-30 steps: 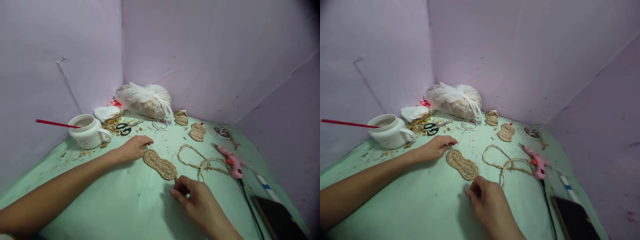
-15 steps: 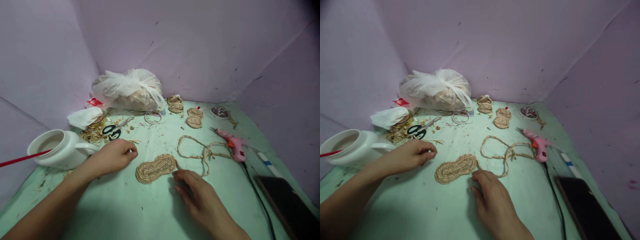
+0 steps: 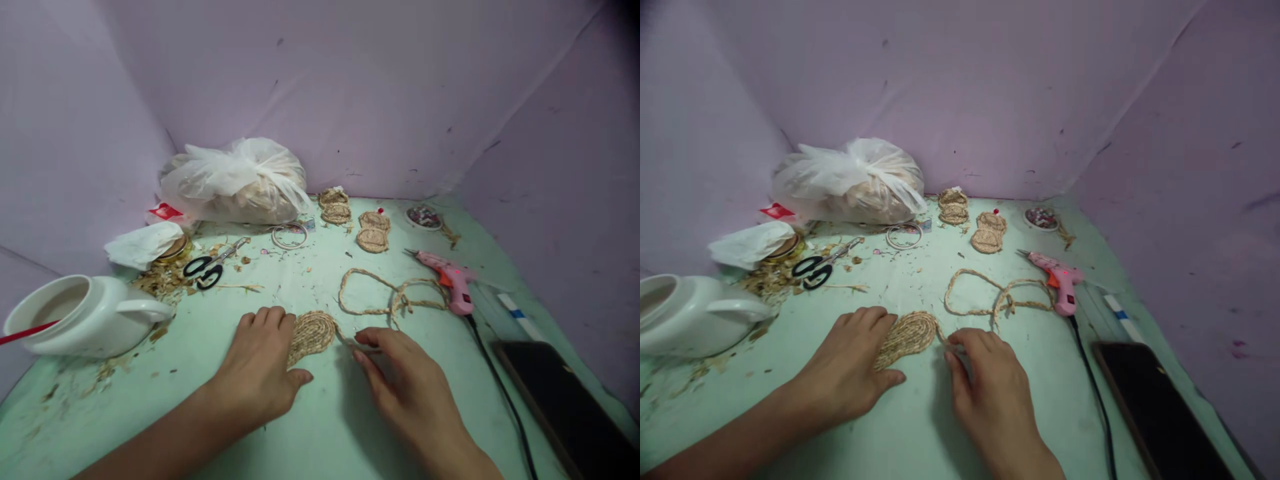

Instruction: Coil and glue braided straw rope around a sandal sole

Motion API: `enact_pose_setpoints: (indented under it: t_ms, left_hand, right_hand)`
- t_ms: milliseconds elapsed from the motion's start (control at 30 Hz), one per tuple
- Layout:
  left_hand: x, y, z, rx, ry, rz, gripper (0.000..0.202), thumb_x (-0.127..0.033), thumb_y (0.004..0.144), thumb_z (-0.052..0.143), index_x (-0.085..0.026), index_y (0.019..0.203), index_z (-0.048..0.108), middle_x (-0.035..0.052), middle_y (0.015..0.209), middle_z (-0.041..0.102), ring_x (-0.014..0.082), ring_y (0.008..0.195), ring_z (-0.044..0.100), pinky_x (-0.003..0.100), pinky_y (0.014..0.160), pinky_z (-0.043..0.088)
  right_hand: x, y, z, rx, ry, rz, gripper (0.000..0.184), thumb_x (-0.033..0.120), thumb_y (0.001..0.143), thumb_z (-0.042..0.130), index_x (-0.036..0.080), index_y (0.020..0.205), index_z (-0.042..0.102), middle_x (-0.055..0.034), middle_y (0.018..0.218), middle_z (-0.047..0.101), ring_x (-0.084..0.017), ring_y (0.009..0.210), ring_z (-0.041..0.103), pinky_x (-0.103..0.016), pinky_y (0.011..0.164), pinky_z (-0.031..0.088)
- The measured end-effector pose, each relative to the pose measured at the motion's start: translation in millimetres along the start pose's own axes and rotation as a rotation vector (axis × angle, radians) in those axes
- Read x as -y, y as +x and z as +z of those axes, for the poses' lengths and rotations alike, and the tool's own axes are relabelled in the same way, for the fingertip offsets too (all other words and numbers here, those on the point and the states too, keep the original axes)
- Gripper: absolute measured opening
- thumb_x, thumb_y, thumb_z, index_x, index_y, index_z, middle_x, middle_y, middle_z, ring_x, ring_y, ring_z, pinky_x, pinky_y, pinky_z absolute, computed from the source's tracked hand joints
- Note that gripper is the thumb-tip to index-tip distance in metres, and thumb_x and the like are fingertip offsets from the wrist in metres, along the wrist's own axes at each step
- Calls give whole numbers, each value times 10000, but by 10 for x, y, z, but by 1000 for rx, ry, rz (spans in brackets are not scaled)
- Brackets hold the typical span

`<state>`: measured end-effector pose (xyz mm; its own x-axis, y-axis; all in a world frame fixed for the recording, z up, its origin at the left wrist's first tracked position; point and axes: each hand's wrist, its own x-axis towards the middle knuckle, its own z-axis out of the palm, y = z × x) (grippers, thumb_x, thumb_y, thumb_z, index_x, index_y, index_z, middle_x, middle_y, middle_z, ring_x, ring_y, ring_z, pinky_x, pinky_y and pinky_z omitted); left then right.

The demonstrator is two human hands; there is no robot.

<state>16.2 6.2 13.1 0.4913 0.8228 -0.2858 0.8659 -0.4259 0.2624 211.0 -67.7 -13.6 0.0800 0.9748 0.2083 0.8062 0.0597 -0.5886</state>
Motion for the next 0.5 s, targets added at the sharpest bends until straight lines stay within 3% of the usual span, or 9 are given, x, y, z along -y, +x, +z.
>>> enact_pose_setpoints:
  t_ms: [167,333,433,500]
  left_hand:
    - [-61,141,-16,60,46,-47,326,-379,744,532,-174,994,577,134,1050,570,320,1007,518,481,877,408]
    - [-51,176,4,39,27,-89,288,-395,753,496,-205,959,562,109,1026,575,297,979,537,432,803,445]
    - [-51,175,45,4,53,-117,303,-417,778,450,-214,982,545,108,1053,577,299,1004,542,431,795,450]
    - [-57,174,68,4,86,-142,331,-438,799,403,-210,998,538,120,1065,575,318,1002,551,446,762,458]
  right_hand:
    - [-261,0,-101,-52,31,66,159,263,829,497,221,920,621,-74,905,701,-232,844,652,-379,760,507]
    - [-332,28,-184,-156,84,116,144,268,834,506,228,915,619,-54,891,703,-220,857,651,-341,745,502]
    - [-388,117,-344,-271,50,172,163,306,813,533,234,922,630,-48,915,706,-224,852,652,-331,741,495]
    - [-470,196,-538,-339,-40,255,197,344,786,555,235,925,643,-46,918,708,-216,745,652,-330,688,489]
